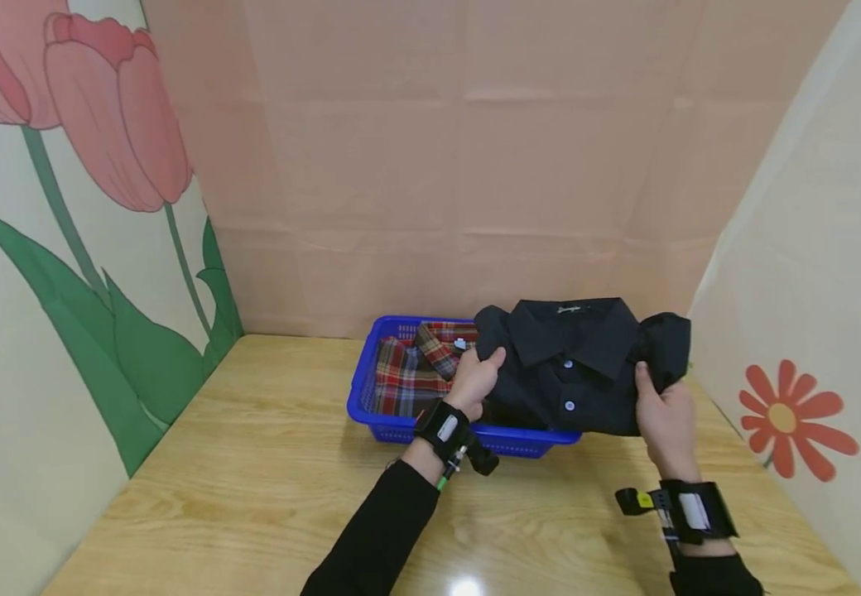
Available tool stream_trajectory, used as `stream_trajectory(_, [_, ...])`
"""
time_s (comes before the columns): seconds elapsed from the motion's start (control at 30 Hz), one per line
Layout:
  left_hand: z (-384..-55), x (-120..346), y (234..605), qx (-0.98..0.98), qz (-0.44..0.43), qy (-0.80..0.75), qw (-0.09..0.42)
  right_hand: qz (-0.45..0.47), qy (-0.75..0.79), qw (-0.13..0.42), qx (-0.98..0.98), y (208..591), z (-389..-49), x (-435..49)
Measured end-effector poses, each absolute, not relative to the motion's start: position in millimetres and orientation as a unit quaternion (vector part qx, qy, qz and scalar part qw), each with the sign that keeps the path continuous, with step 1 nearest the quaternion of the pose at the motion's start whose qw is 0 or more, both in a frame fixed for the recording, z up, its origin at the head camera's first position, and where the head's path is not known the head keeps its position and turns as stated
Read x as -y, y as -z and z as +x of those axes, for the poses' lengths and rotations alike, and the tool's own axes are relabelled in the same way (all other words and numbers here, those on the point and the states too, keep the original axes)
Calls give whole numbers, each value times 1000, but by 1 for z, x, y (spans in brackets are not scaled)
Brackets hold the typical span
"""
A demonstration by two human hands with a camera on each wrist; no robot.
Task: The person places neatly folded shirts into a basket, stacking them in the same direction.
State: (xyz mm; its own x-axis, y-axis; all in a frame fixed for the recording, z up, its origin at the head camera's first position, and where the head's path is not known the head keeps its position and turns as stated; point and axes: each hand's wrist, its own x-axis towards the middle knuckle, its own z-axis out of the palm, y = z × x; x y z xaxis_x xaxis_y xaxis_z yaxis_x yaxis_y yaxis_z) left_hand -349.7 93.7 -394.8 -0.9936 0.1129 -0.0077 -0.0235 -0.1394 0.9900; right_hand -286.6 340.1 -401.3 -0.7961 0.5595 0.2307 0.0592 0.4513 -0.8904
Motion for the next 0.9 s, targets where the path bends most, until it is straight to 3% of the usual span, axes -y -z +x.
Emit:
stream_trajectory(0.37, [-349, -46, 396, -710, 74, -700, -21, -138, -461, 199, 854, 411, -291, -314])
stream_trajectory(0.9, [-355, 7, 406, -710, 89, -698, -38, -40, -386, 159, 908, 415, -298, -286])
